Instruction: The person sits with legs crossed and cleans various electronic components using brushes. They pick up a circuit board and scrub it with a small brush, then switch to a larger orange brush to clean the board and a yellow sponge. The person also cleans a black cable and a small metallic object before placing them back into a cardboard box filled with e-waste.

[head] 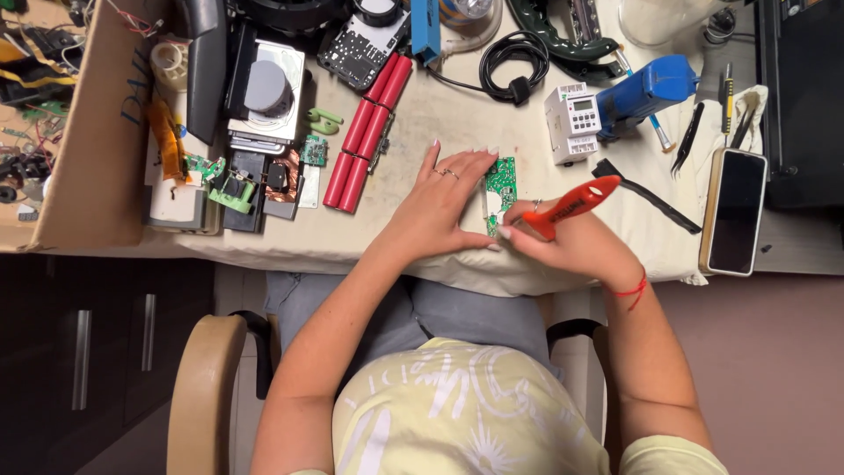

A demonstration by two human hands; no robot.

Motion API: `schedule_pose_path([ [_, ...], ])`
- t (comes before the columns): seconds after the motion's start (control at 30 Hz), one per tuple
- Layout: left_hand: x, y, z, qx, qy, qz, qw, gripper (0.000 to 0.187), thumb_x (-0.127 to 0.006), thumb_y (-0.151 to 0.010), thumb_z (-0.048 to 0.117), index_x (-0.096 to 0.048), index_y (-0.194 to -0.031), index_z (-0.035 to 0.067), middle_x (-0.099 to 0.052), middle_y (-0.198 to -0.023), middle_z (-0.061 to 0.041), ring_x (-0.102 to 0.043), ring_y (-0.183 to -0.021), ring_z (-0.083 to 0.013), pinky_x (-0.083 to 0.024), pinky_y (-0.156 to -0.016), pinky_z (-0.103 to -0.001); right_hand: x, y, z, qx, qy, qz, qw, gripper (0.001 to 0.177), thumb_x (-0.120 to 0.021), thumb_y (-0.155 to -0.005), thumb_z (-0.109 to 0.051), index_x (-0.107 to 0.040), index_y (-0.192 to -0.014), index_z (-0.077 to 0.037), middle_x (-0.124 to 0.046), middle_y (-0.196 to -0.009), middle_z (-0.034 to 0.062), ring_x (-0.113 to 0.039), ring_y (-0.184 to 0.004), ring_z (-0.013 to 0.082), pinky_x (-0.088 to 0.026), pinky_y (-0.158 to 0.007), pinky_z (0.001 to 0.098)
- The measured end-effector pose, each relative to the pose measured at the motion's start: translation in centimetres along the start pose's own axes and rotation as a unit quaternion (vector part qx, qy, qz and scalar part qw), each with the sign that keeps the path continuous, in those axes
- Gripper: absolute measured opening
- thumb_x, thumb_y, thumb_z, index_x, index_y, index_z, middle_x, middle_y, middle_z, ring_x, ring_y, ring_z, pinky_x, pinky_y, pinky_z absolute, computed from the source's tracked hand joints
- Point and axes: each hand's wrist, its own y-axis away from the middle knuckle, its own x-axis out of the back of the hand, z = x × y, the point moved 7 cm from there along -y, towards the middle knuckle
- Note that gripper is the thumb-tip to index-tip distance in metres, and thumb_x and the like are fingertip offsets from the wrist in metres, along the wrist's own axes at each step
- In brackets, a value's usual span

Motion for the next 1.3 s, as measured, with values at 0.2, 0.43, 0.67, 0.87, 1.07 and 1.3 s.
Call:
schedule_pose_path([
  [0.2, -0.3, 0.0, -0.4, 0.002, 0.0, 0.002, 1.0, 0.115, -0.09, -0.067, 0.055, -0.034, -0.157, 0.01, -0.046, -0.154, -0.015, -0.04, -0.146, -0.0345, -0.005, -0.126, -0.064, -0.2, -0.4, -0.7, 0.076, -0.02, 0.064, 0.995, 0.013, -0.068, -0.095, -0.016, -0.073, -0.107, -0.018, -0.078, -0.09, 0.0114, -0.075, -0.089, 0.0352, -0.059, -0.083, 0.0441],
  [0.43, 0.1, -0.1, 0.1, 0.002, 0.007, 0.005, 1.0, 0.114, -0.086, -0.07, 0.063, -0.035, -0.156, 0.009, -0.046, -0.153, -0.016, -0.04, -0.146, -0.0348, -0.004, -0.126, -0.064, 1.1, 0.2, 1.5, -0.002, -0.026, 0.062, 0.998, 0.016, -0.067, -0.094, -0.02, -0.073, -0.109, -0.017, -0.077, -0.09, 0.0169, -0.073, -0.09, 0.042, -0.056, -0.088, 0.0499],
  [0.67, 0.3, 0.0, 0.1, 0.008, 0.004, 0.004, 1.0, 0.114, -0.086, -0.069, 0.065, -0.036, -0.156, 0.01, -0.047, -0.153, -0.016, -0.04, -0.146, -0.0345, -0.005, -0.125, -0.064, 0.6, 0.7, 3.4, -0.05, -0.058, 0.048, 0.996, 0.015, -0.067, -0.092, -0.024, -0.074, -0.103, -0.015, -0.078, -0.089, 0.0183, -0.074, -0.089, 0.0402, -0.054, -0.092, 0.0511],
  [0.87, 0.3, 0.0, 0.1, 0.007, 0.005, 0.004, 1.0, 0.114, -0.086, -0.069, 0.064, -0.035, -0.156, 0.011, -0.047, -0.152, -0.016, -0.041, -0.146, -0.0351, -0.005, -0.125, -0.064, 1.2, 0.7, 4.5, -0.056, -0.05, 0.107, 0.991, 0.013, -0.067, -0.094, -0.024, -0.071, -0.105, -0.016, -0.075, -0.083, 0.0161, -0.071, -0.089, 0.0442, -0.053, -0.092, 0.0512],
  [1.07, 0.6, -0.5, 0.8, 0.016, 0.012, -0.018, 1.0, 0.111, -0.088, -0.071, 0.057, -0.033, -0.158, 0.014, -0.045, -0.154, -0.015, -0.037, -0.148, -0.0345, -0.002, -0.125, -0.064, 2.3, 1.6, 7.1, -0.129, 0.009, 0.182, 0.975, 0.011, -0.066, -0.1, -0.035, -0.069, -0.109, -0.029, -0.054, -0.061, 0.0066, -0.065, -0.076, 0.027, -0.051, -0.09, 0.0399],
  [1.3, -1.6, -3.8, 3.2, 0.068, -0.127, -0.132, 0.981, 0.126, -0.096, -0.062, 0.041, -0.023, -0.161, 0.012, -0.044, -0.148, -0.026, -0.035, -0.145, -0.0451, 0.004, -0.119, -0.071, 4.3, 3.4, 3.7, -0.14, -0.029, 0.237, 0.961, 0.011, -0.066, -0.102, -0.029, -0.066, -0.11, -0.021, -0.069, -0.088, 0.0194, -0.067, -0.102, 0.0425, -0.048, -0.099, 0.0505],
])
